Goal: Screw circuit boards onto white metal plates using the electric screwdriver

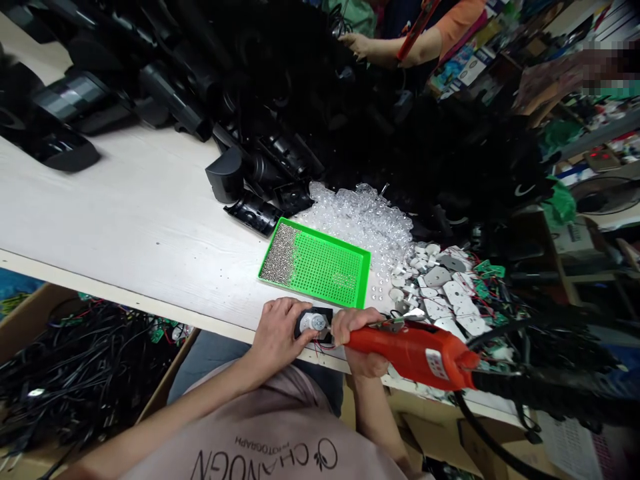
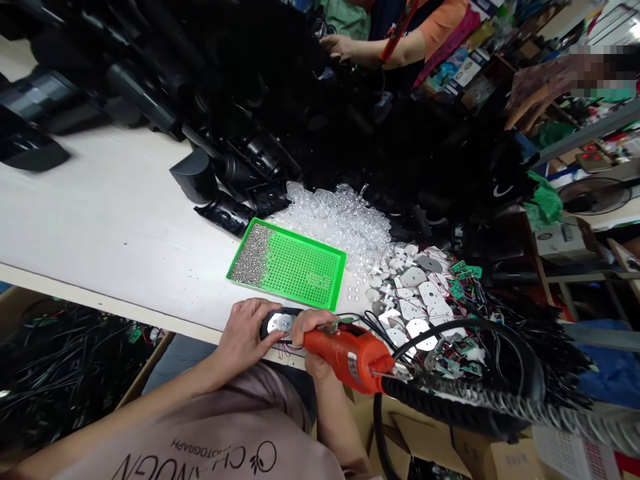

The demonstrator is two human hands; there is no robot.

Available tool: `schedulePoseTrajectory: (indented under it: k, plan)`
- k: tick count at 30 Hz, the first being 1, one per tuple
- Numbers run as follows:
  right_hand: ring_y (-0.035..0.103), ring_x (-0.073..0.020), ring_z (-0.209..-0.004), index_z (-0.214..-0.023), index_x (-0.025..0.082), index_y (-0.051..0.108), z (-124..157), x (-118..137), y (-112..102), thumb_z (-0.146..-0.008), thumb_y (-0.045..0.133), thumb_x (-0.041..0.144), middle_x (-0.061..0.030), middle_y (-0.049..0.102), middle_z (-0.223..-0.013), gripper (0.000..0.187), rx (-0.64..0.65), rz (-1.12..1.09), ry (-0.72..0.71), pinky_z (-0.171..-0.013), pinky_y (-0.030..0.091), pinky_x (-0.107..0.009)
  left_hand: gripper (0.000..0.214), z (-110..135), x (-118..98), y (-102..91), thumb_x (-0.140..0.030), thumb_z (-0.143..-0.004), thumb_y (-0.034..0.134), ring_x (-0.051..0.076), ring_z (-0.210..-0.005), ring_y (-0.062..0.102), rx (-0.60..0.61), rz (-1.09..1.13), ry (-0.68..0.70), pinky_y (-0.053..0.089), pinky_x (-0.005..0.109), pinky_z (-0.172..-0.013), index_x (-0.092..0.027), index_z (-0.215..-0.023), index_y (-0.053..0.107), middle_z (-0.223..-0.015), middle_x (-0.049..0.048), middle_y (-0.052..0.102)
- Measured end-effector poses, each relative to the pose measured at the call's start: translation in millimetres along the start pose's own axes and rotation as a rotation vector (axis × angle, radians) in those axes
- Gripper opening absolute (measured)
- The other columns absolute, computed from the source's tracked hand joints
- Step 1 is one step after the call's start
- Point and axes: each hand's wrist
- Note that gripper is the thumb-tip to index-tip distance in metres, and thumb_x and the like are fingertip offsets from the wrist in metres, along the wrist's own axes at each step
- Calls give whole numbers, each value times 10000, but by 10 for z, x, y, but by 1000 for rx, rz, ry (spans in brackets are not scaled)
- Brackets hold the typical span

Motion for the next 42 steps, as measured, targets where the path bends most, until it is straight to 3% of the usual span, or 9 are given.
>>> schedulePoseTrajectory:
  k: [9,13,17,21,24,28,35,39,42]
  plan:
    - [446,-116,-400,-787,229,608,18,-59,-33,-734,672,636,55,495,-502,416,59,-81,27,-451,366,-261,393,-10,-5,-11,-464,-871,606,257,-989,552,14,-4,11,390,408,-842,-204,-1164,569,-1012,78,606]
    - [409,-106,-387,-1079,236,595,-26,-16,-48,-692,645,720,80,479,-510,622,50,-62,74,-460,397,-259,429,-29,1,-41,-442,-879,607,277,-1065,560,50,-8,-1,402,441,-892,-210,-1235,549,-1122,93,623]
    - [623,-209,-673,-1231,236,536,2,185,-330,-642,478,884,-45,654,-795,877,-110,147,66,-682,526,-405,706,-30,98,-183,-517,-827,651,302,-1250,490,161,45,65,384,481,-1011,-206,-1407,397,-1365,135,539]
    - [644,-227,-820,-1070,215,666,263,203,-685,-799,557,666,-87,691,-942,537,-396,613,-47,-762,507,-404,883,4,190,-335,-513,-751,733,312,-1316,447,248,46,96,374,480,-1061,-201,-1465,317,-1447,157,473]
    - [617,-196,-750,-977,215,727,464,12,-656,-824,660,423,-53,689,-813,267,-149,963,47,-713,492,-340,872,12,175,-334,-495,-717,769,318,-1295,466,236,26,85,374,497,-1051,-211,-1437,368,-1415,145,512]
    - [603,-209,-748,-1153,179,668,526,-229,-316,-879,594,414,-53,671,-775,369,164,1303,50,-694,466,-328,748,-13,137,-271,-468,-750,750,299,-1259,492,189,15,89,384,482,-1025,-234,-1387,437,-1362,109,568]
    - [564,-165,-643,-1022,178,667,485,-335,-167,-925,524,399,-6,590,-643,281,124,1256,21,-620,408,-269,696,-37,165,-296,-474,-744,749,283,-1193,540,167,18,117,408,468,-1001,-242,-1347,491,-1292,92,620]
    - [592,-190,-735,-1043,147,650,513,-372,-150,-923,503,321,-71,674,-795,258,110,1250,-21,-683,436,-292,671,-60,147,-299,-476,-756,736,277,-1172,556,171,17,129,418,471,-992,-235,-1337,503,-1284,95,624]
    - [567,-171,-660,-1007,172,642,498,-368,-224,-885,558,379,-43,656,-741,255,-4,972,142,-630,444,-284,698,-67,186,-298,-460,-741,755,282,-1176,559,174,15,114,424,482,-993,-245,-1351,492,-1287,93,623]
Point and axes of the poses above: each hand's wrist, its own z-axis away from the middle knuckle, its own y-axis out of the palm, x = y × z
